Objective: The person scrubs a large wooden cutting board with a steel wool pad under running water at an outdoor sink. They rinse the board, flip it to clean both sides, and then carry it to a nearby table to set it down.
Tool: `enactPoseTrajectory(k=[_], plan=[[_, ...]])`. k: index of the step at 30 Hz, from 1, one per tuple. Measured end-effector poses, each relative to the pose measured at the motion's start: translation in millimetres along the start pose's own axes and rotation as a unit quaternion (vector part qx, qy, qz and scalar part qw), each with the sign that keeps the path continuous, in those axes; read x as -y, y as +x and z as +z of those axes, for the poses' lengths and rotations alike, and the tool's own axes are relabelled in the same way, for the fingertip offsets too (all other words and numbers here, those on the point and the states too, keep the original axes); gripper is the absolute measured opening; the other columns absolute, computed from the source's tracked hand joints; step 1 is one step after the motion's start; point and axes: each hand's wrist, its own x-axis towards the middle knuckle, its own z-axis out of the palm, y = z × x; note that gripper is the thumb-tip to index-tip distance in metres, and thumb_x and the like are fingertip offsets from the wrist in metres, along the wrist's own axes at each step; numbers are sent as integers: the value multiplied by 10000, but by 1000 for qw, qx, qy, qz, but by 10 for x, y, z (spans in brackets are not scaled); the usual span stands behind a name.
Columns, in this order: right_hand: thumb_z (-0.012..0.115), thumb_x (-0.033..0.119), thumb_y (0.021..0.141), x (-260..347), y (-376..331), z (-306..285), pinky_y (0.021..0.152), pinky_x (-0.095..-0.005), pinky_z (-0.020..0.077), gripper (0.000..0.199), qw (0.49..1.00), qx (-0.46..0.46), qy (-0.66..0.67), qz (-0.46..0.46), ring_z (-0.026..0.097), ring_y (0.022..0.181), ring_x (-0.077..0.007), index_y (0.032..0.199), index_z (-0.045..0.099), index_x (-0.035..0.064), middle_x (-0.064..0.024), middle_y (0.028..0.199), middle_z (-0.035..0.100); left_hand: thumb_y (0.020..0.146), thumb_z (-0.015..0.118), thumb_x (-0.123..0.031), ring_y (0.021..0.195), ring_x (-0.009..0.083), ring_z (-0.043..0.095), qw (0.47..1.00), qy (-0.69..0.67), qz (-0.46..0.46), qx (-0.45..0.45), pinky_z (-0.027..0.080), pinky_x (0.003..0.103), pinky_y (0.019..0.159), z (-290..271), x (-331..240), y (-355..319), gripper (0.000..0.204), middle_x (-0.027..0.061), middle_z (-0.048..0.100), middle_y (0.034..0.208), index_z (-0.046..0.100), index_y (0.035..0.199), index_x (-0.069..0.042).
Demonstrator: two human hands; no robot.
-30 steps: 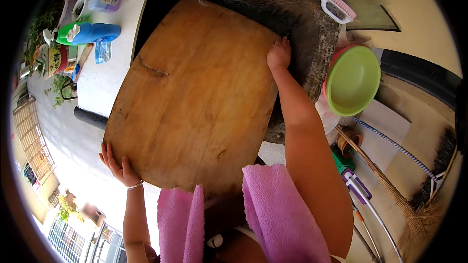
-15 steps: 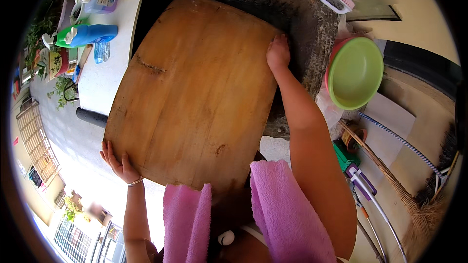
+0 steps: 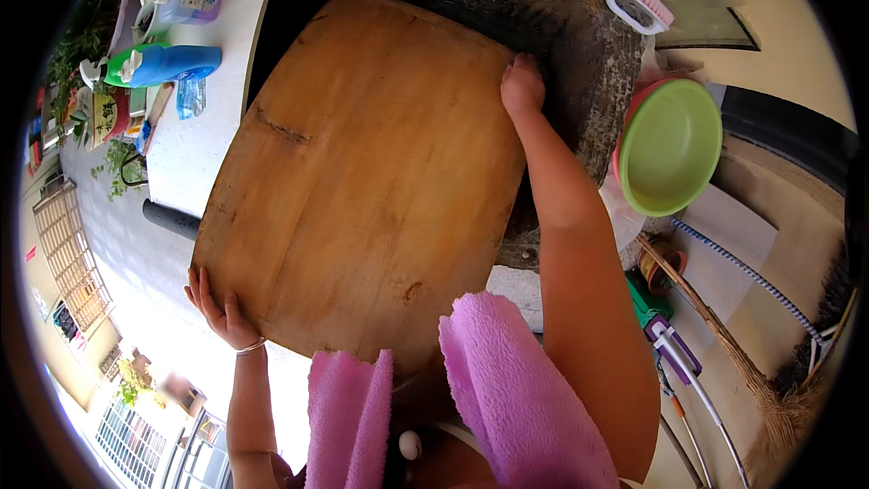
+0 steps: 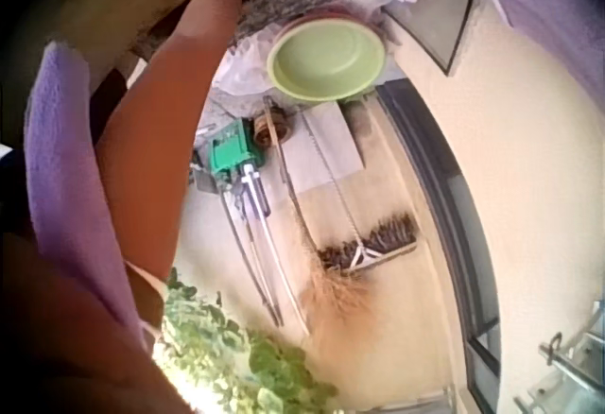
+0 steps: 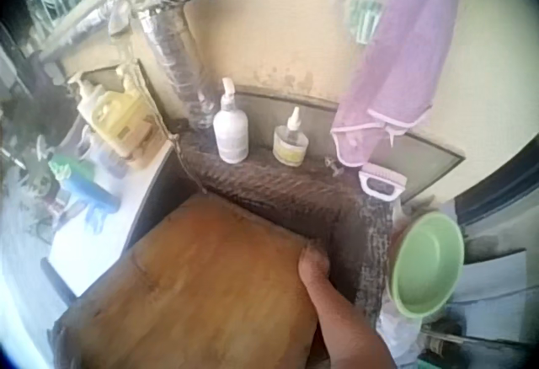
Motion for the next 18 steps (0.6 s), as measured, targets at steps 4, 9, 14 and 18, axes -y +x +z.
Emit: enactPoseTrajectory(k=[4,9,14,18], plan=[[461,173,978,116,-1328,-153,1082,-390,385,487,983,17,-18,-184,387,1362,-312,1415,383,-26,-215,1467,386,860,474,-126,1413,308,269,1000,3,0,-10,69,482,1194,-4,61,-74,477,148,414,1469,522,1323,-20],[508,161,933,61,-32,-97,1010,-405,436,455,999,-14,24,-25,503,1241,-335,1344,464,-31,-237,1385,469,871,479,-153,1413,315,266,1000,2,-15,2,66,489,1190,26,-32,9,478,152,404,1476,517,1327,-15],[551,232,871,983,647,539,1057,-387,393,505,988,-104,-78,-83,491,1248,-340,1314,504,-7,-237,1369,482,864,477,-159,1429,339,220,1000,16,11,11,66,494,1187,30,-27,125,490,138,391,1487,517,1338,-38],[566,240,863,1024,415,529,1069,-390,379,486,975,-93,74,-186,495,1233,-354,1275,525,-15,-236,1355,492,853,471,-152,1437,350,196,1000,9,-12,10,65,497,1186,19,2,58,506,133,383,1495,513,1347,-52]])
